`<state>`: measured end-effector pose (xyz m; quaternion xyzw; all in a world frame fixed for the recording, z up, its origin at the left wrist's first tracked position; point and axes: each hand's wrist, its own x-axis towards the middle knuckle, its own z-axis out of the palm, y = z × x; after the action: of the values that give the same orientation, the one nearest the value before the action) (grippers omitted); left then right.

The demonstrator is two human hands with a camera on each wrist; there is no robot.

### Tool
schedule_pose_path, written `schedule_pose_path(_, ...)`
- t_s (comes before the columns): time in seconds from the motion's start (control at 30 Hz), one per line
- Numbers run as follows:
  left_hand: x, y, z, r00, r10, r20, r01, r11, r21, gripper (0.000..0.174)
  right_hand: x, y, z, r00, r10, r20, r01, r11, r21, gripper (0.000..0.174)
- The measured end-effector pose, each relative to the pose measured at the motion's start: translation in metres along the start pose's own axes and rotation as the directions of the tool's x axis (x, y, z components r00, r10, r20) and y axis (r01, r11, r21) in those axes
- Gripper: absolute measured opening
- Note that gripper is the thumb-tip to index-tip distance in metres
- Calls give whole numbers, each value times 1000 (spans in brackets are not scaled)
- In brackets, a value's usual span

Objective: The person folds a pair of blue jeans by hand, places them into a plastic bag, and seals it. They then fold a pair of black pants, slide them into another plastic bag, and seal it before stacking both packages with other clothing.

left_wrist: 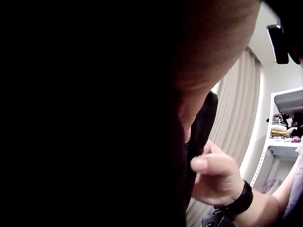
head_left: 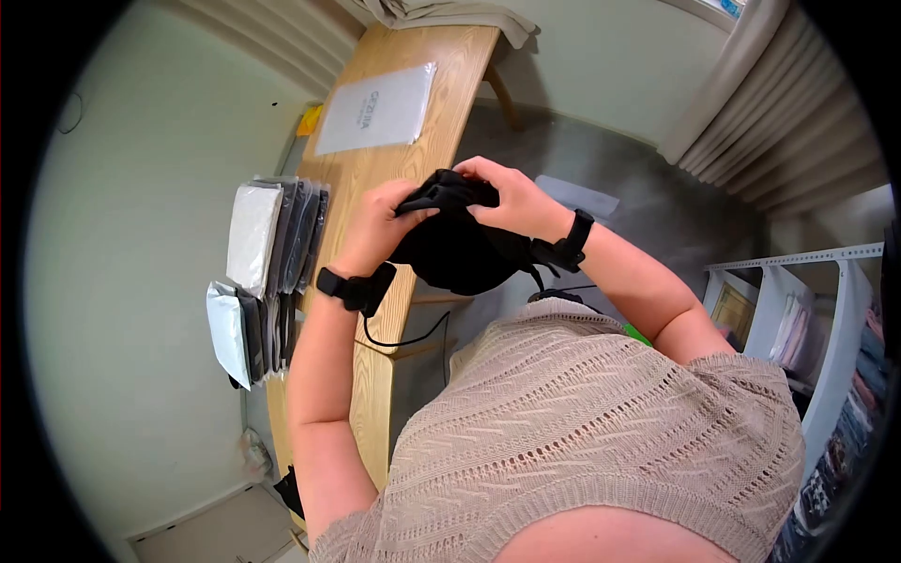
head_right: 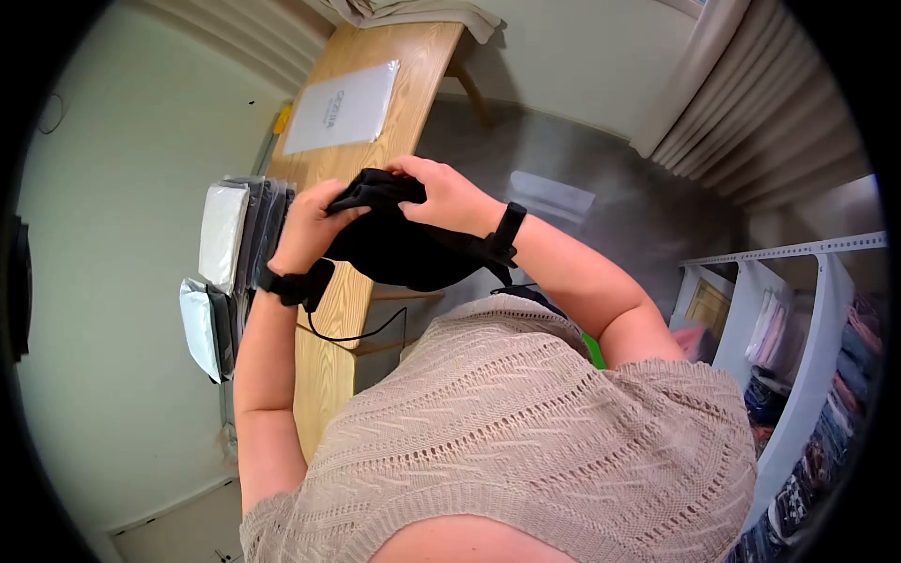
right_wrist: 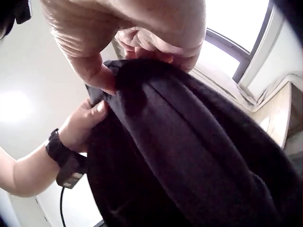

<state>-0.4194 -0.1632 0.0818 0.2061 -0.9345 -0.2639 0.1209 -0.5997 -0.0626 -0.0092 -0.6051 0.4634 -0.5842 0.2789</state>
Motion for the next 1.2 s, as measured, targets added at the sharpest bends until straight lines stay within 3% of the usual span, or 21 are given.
schedule_pose_path(0.07, 0, 8, -14, 1000, -19, -2, 20, 997, 81, 24, 0, 17, -5, 1000, 16, 24, -16, 1000, -2, 42)
schedule_pose_path(0.13, -3, 9, -30, 999, -52, 3, 51, 983, 174, 24, -2, 38, -7, 986, 148, 79, -148, 989, -11, 40)
schedule_pose_path(0.2, -5, 16, -42, 997, 19, -73, -9, 991, 136, 21, -6, 55, -7, 978, 175, 115, -171, 984, -40, 37)
schedule_pose_path(0.27, -10, 29, -60, 996, -69, -57, 76, 986, 148, 19, -10, 71, -5, 943, 295, 155, -277, 953, -124, 32)
schedule_pose_path(0.4, -22, 50, -86, 982, -142, -123, 165, 965, 203, 17, -25, 129, 10, 953, 264, 151, -239, 956, -168, 27)
schedule_pose_path(0.47, -33, 56, -102, 976, -164, -146, 198, 944, 264, 18, -33, 147, 18, 947, 312, 82, -300, 945, -130, 26)
schedule_pose_path(0.57, -53, 67, -123, 964, -95, -248, 182, 916, 357, 19, -45, 171, 34, 943, 294, 156, -276, 952, -130, 30)
schedule_pose_path(0.6, -61, 77, -136, 960, -186, -210, 259, 877, 405, 21, -47, 177, 42, 932, 300, 202, -278, 952, -130, 32)
schedule_pose_path(0.67, -81, 83, -151, 950, -147, -276, 274, 818, 506, 21, -52, 188, 59, 919, 322, 228, -303, 946, -114, 34)
schedule_pose_path(0.8, -106, 108, -171, 862, -214, -459, 456, 723, 519, 21, -60, 198, 92, 914, 299, 273, -290, 954, -73, 34)
schedule_pose_path(0.87, -128, 118, -187, 825, -192, -532, 549, 496, 672, 23, -67, 203, 107, 898, 293, 328, -250, 954, -168, 26)
schedule_pose_path(0.93, -142, 125, -196, 767, -165, -620, 626, 407, 665, 26, -84, 224, 126, 918, 242, 314, -200, 966, -162, 22)
schedule_pose_path(0.97, -146, 131, -199, 724, -205, -658, 662, 473, 581, 19, -94, 233, 132, 922, 234, 308, -194, 969, -154, 24)
schedule_pose_path(1.0, -153, 136, -206, 700, -237, -673, 697, 432, 572, 18, -99, 232, 133, 926, 226, 302, -189, 971, -147, 25)
schedule_pose_path(1.03, -161, 139, -208, 705, -227, -672, 683, 473, 557, 17, -104, 231, 132, 922, 230, 312, -195, 971, -140, 25)
schedule_pose_path(1.1, -172, 139, -213, 706, -229, -670, 673, 510, 535, 17, -109, 227, 130, 874, 322, 363, -207, 924, -321, 26)
schedule_pose_path(1.2, -186, 143, -220, 725, -164, -669, 664, 423, 616, 18, -113, 220, 125, 862, 365, 352, -174, 865, -470, 24)
